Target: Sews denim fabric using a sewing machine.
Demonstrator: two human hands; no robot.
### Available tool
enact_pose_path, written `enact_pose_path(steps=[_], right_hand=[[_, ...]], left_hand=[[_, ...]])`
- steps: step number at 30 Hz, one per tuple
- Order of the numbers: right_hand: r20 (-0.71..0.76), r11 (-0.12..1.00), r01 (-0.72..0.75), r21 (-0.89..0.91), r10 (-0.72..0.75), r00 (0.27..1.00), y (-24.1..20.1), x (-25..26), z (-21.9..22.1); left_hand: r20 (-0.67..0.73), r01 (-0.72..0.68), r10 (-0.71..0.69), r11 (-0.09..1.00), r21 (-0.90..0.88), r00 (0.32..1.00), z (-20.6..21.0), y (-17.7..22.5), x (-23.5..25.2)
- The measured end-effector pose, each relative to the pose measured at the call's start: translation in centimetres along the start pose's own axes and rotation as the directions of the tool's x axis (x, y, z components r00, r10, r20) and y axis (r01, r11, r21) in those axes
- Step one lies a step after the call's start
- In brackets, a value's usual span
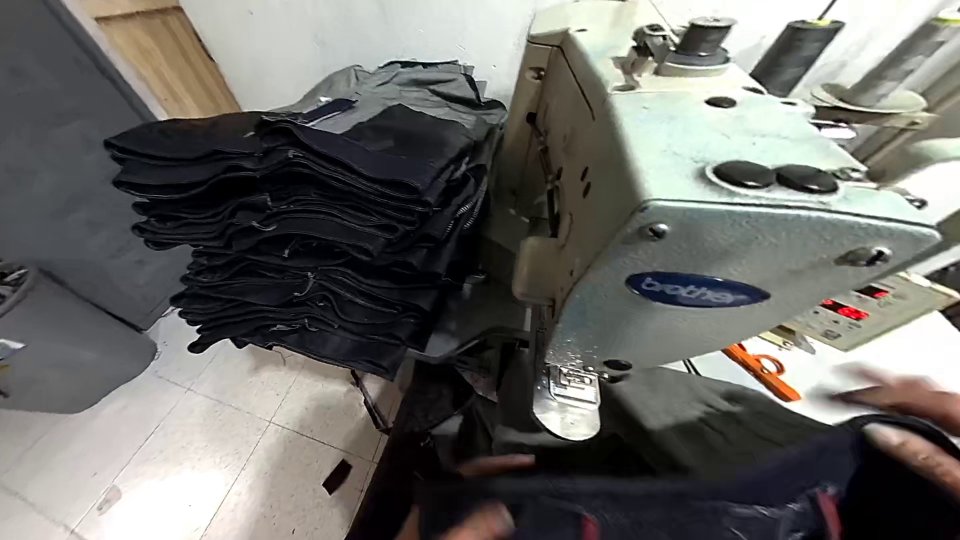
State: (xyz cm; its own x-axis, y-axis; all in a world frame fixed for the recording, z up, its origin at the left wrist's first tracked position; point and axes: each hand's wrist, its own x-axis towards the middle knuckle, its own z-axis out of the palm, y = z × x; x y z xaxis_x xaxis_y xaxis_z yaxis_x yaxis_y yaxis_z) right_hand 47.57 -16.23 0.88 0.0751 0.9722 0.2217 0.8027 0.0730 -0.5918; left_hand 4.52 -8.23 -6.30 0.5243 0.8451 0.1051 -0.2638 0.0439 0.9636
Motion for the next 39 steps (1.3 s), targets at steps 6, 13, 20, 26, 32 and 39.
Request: enact_pose_path(steps=[6,13,20,26,32,39], right_hand=[[0.168,0.842,-0.270,0.468,0.216,0.962,8.1,-3.0,5.7],[-0.186,0.953,-0.204,-0.223,0.164,0.969,9.2,0.4,9.1],[0.097,0.850,0.510,-0.134,-0.501,0.860,-5.7,-3.1,12.3],[-0.015,0.748,0.572,-0.336,-0.611,0.791,-8.1,0.4,14.1],[-0.281,0.796,0.391,-0.462,-0.549,0.787,-7.0,4.1,14.0],[-0.129,0.932,0.198,0.304,-0.166,0.978,-8.8,4.9,14.6]], left_hand=[[-0.323,0.409,-0.462,0.885,-0.221,0.826,-0.2,0.5,6.5],[-0.368,0.474,-0.522,0.853,-0.217,0.770,2.3,-0.7,12.9],[-0.139,0.482,-0.543,0.816,-0.318,0.828,0.5,-1.1,7.1],[0.071,0.505,-0.503,0.831,-0.235,0.861,-0.9,-1.6,6.6],[0.120,0.479,-0.464,0.849,-0.222,0.878,-1.3,-1.9,6.1],[0.142,0.465,-0.444,0.864,-0.192,0.885,-1.4,-1.8,6.2]])
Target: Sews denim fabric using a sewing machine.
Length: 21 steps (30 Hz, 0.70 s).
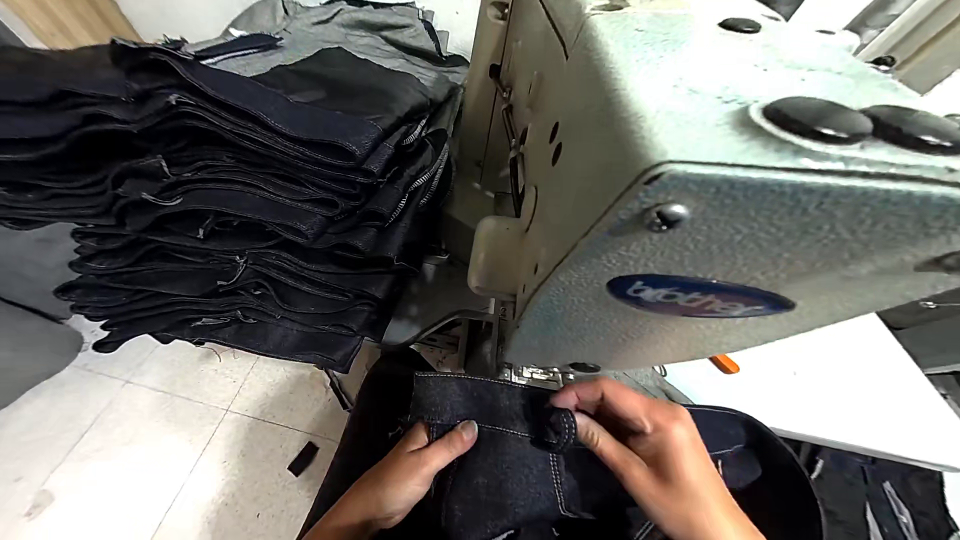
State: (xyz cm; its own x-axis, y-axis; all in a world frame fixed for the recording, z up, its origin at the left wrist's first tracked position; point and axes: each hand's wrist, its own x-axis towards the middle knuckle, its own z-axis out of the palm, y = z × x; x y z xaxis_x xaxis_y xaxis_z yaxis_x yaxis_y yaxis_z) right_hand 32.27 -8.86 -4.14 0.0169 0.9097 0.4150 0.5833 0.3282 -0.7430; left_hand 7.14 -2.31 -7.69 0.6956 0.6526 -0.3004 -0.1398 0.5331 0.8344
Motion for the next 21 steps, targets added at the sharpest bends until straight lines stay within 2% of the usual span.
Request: enact_pose_path(steps=[1,3,4,5,6,7,9,10,11,12,13,14,15,17,21], right_hand=[[0.034,0.997,-0.058,0.046,0.056,0.998,0.3,0.1,0.0],[0.026,0.997,-0.057,-0.052,0.058,0.998,0.7,0.4,0.0],[-0.013,0.987,-0.020,-0.160,0.019,1.000,0.7,0.6,0.0],[-0.053,0.965,0.013,-0.262,-0.028,0.998,0.8,0.7,0.2],[-0.069,0.948,0.040,-0.315,-0.065,0.995,0.8,0.8,0.2],[-0.067,0.941,0.060,-0.332,-0.087,0.994,0.9,1.0,0.2],[-0.052,0.939,0.084,-0.333,-0.107,0.993,1.1,1.1,0.1],[-0.048,0.937,0.091,-0.337,-0.113,0.992,1.1,1.2,0.0],[-0.049,0.933,0.100,-0.346,-0.125,0.991,1.1,1.2,0.1],[-0.054,0.927,0.109,-0.358,-0.137,0.989,1.0,1.2,0.2],[-0.064,0.919,0.117,-0.376,-0.152,0.986,0.9,1.2,0.3],[-0.074,0.910,0.123,-0.397,-0.165,0.983,0.8,1.2,0.4],[-0.088,0.902,0.123,-0.414,-0.175,0.981,0.8,1.2,0.6],[-0.130,0.893,0.115,-0.436,-0.188,0.974,0.7,1.1,1.0],[-0.145,0.841,0.187,-0.508,-0.298,0.944,0.8,0.6,1.9]], left_hand=[[0.003,-0.002,0.002,1.000,0.001,1.000,0.0,0.0,0.0],[-0.034,-0.017,0.020,0.997,0.070,0.999,0.0,0.1,-0.1],[-0.095,-0.030,0.051,0.977,0.209,0.994,0.0,0.3,-0.3],[-0.186,-0.041,0.133,0.902,0.430,0.973,-0.2,0.4,-0.5],[-0.272,-0.040,0.278,0.763,0.645,0.921,-0.4,0.5,-0.8],[-0.292,-0.027,0.448,0.582,0.813,0.845,-0.5,0.9,-1.1],[-0.201,0.002,0.726,0.266,0.964,0.658,-0.1,2.9,-1.6],[-0.135,-0.020,0.791,0.182,0.983,0.597,0.7,3.7,-1.8],[-0.100,-0.100,0.767,0.210,0.973,0.634,2.0,4.3,-2.2],[-0.080,-0.195,0.655,0.336,0.921,0.751,3.7,4.6,-2.5],[-0.025,-0.260,0.486,0.509,0.821,0.874,5.1,4.5,-2.4],[0.048,-0.262,0.323,0.660,0.704,0.945,6.1,4.1,-1.9],[0.094,-0.234,0.223,0.758,0.609,0.970,6.6,3.4,-1.2],[0.050,-0.150,0.142,0.888,0.435,0.989,7.0,2.6,0.0],[-0.042,-0.138,0.159,0.940,0.311,0.986,6.9,1.8,0.9]])
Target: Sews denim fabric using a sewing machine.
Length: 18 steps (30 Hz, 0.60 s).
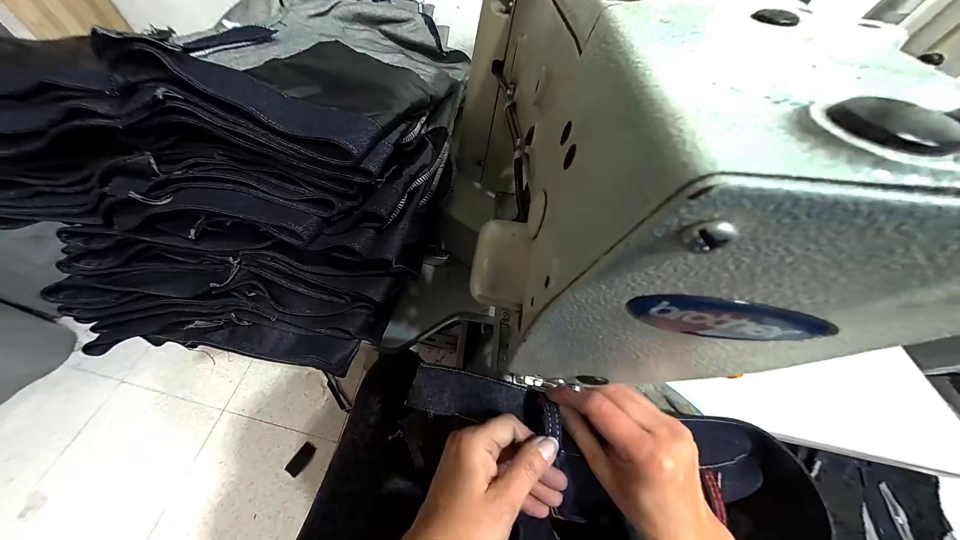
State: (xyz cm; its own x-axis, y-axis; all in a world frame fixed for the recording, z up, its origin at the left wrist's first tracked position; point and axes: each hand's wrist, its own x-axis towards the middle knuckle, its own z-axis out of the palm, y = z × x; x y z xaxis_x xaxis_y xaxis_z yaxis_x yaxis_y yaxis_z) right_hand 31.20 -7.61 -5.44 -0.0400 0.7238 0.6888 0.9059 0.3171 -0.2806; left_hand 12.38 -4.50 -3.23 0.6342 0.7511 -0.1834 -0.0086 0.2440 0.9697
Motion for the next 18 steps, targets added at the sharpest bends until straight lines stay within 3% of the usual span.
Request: enact_pose_path(steps=[3,6,8,9,10,11,12,13,15,18], right_hand=[[0.084,0.983,0.133,-0.130,-0.123,0.989,-0.7,-0.2,-0.7],[0.189,0.968,0.167,-0.187,-0.131,0.973,-1.2,-0.3,-1.4],[0.199,0.969,0.154,-0.192,-0.115,0.973,-1.1,-0.5,-1.4],[0.191,0.970,0.147,-0.194,-0.109,0.976,-1.0,-0.6,-1.3],[0.178,0.971,0.141,-0.194,-0.106,0.978,-0.9,-0.6,-1.1],[0.166,0.972,0.135,-0.191,-0.104,0.981,-0.7,-0.6,-0.9],[0.158,0.973,0.128,-0.193,-0.098,0.983,-0.7,-0.6,-0.7],[0.148,0.972,0.123,-0.201,-0.094,0.985,-0.6,-0.5,-0.6],[0.132,0.965,0.114,-0.234,-0.085,0.988,-0.8,-0.2,-0.4],[0.120,0.979,0.087,-0.183,-0.066,0.991,-0.3,-0.2,-0.5]], left_hand=[[-0.089,0.026,-0.031,0.998,-0.055,0.996,0.5,0.0,0.0],[-0.119,0.079,-0.086,0.995,-0.069,0.989,0.5,0.4,0.2],[-0.095,0.018,0.000,0.983,0.181,0.996,0.0,0.3,0.1],[-0.091,-0.106,0.160,0.898,0.428,0.983,-0.3,-0.1,-0.1],[-0.059,-0.259,0.399,0.693,0.673,0.915,-0.8,-1.0,-0.1],[0.041,-0.374,0.627,0.410,0.832,0.778,-1.6,-1.9,0.1],[0.189,-0.451,0.742,0.169,0.876,0.643,-2.4,-2.3,0.5],[0.334,-0.502,0.756,-0.008,0.865,0.562,-3.1,-2.4,0.9],[0.500,-0.582,0.704,-0.151,0.799,0.505,-3.9,-2.3,1.8],[0.527,-0.629,0.644,-0.089,0.772,0.555,-4.8,-2.4,2.5]])
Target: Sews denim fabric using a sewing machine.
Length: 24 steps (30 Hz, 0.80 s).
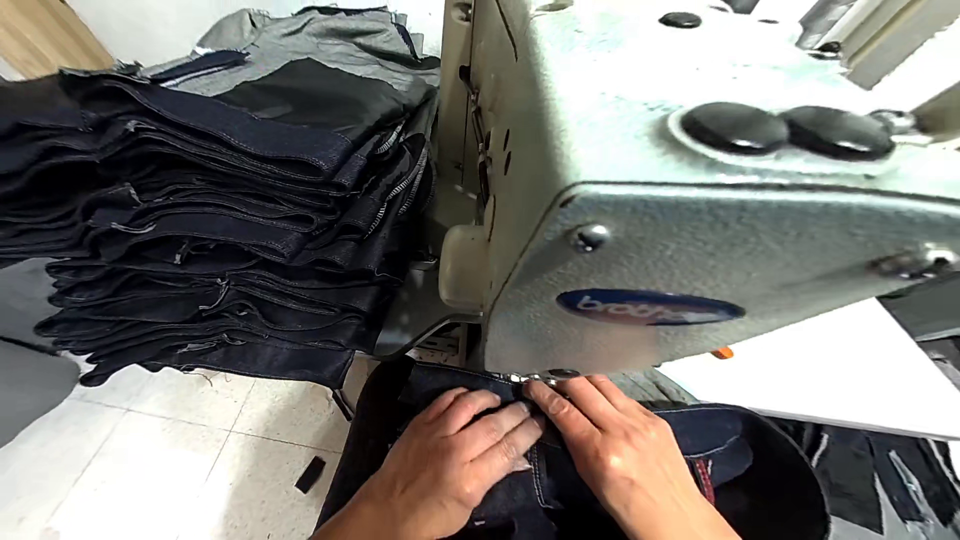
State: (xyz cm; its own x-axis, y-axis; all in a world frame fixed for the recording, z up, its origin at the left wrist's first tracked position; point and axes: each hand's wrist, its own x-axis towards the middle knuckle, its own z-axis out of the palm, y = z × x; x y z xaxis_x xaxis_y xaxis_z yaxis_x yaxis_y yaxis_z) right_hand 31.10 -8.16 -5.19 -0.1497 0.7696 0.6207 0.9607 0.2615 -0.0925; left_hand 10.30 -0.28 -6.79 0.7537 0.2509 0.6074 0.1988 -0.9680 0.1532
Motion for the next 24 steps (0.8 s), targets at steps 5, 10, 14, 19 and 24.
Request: enact_pose_path(steps=[5,10,14,19,24], right_hand=[[0.063,0.909,-0.291,0.297,0.286,0.956,2.3,-3.1,0.4],[-0.050,0.940,-0.282,0.194,0.296,0.954,3.2,-2.4,1.9],[-0.017,0.944,-0.207,0.258,0.219,0.976,4.1,-1.9,1.8],[0.004,0.930,-0.225,0.290,0.234,0.972,3.9,-2.2,1.5],[0.020,0.925,-0.227,0.303,0.233,0.972,4.2,-2.1,1.4]], left_hand=[[0.023,0.100,-0.100,0.995,0.005,0.995,0.1,0.9,0.3],[-0.018,0.218,-0.218,0.970,0.103,0.976,0.7,2.4,1.7],[0.012,0.256,-0.257,0.963,0.081,0.966,-0.1,2.8,1.9],[0.010,0.229,-0.231,0.969,0.089,0.973,0.0,2.5,1.6],[0.048,0.219,-0.223,0.973,0.075,0.974,-0.3,2.2,1.7]])
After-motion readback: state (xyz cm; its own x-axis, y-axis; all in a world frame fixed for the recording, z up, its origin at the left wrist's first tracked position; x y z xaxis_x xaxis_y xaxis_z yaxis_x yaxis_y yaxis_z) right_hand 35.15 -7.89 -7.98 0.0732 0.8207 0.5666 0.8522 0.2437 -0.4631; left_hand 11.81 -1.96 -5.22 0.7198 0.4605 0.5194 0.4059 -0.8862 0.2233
